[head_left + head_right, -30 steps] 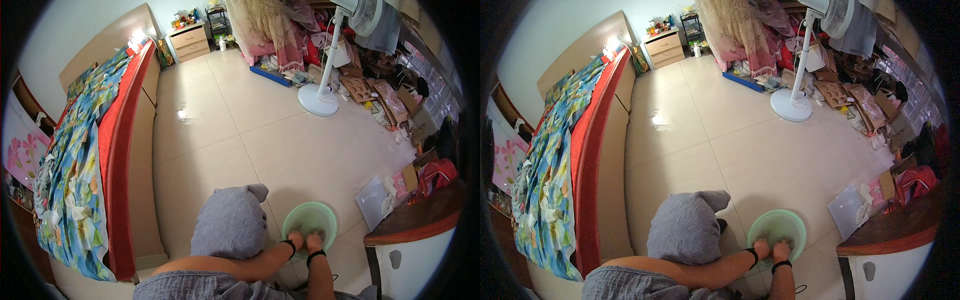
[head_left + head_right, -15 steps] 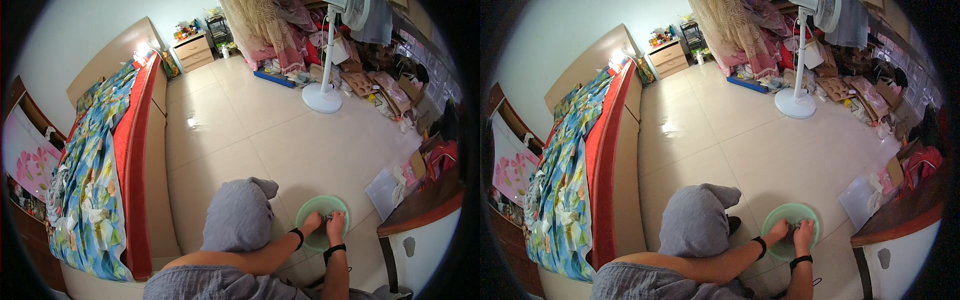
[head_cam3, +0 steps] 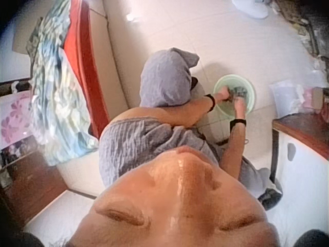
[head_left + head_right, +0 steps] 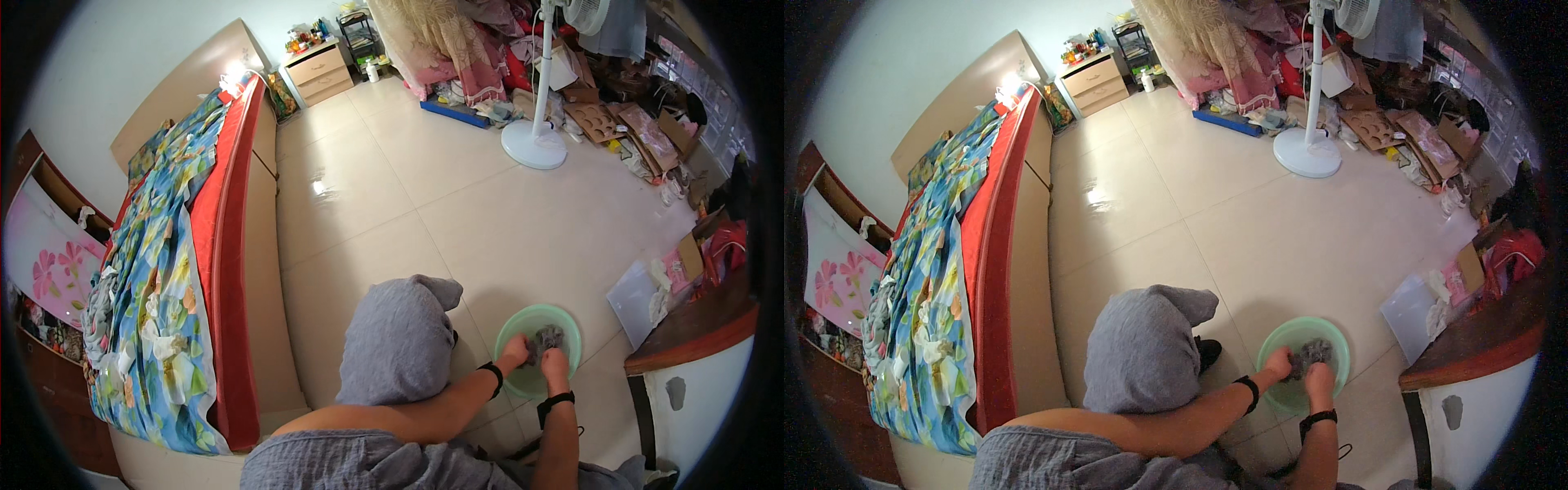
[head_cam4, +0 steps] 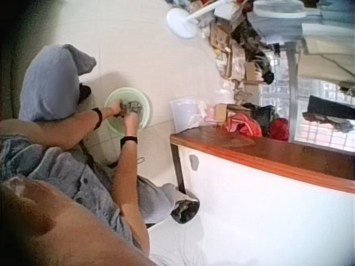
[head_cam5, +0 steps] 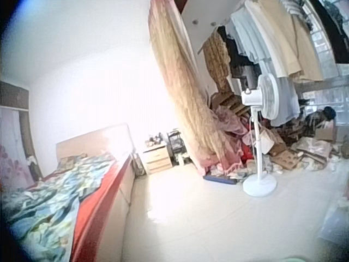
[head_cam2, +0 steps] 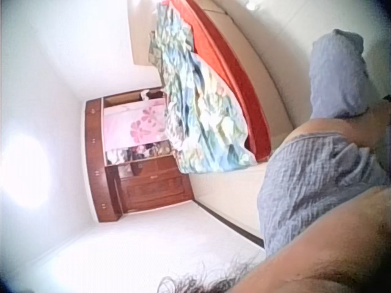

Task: Cleaning a tiled floor using a damp cloth and a bucket of water.

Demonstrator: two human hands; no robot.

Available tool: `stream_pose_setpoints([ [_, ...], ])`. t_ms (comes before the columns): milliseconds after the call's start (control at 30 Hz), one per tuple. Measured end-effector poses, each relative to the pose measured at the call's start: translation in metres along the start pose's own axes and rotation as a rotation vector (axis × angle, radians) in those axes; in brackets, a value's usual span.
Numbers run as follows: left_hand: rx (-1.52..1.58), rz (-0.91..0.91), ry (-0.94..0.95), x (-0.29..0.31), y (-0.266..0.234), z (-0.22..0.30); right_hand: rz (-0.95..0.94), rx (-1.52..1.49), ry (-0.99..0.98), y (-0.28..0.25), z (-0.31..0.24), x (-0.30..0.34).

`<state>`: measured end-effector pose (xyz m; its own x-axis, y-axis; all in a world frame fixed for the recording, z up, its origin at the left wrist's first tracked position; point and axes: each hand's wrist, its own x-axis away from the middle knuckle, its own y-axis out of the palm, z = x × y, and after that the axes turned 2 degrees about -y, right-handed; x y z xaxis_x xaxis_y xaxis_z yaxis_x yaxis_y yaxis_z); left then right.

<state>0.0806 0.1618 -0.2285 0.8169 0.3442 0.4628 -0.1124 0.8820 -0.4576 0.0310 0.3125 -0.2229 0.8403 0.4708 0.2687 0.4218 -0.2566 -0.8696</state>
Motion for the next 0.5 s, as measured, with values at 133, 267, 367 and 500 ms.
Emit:
stream_pose_setpoints([
  [133, -0.107, 0.056, 0.095, 0.01, 0.015, 0.007, 0.158, 0.149, -0.11, -0.014, 0.004, 0.015],
  [267, -0.133, -0.021, 0.074, 0.012, 0.021, 0.013, 0.101, -0.133, -0.211, 0.028, 0.017, 0.013],
  [367, -0.284, -0.129, 0.003, 0.011, 0.021, 0.003, -0.152, -0.092, -0.077, 0.045, -0.006, 0.02],
  [500, -0.628, -0.493, 0.07, 0.012, 0.044, -0.004, -0.323, -0.009, 0.033, 0.044, 0.012, 0.037],
])
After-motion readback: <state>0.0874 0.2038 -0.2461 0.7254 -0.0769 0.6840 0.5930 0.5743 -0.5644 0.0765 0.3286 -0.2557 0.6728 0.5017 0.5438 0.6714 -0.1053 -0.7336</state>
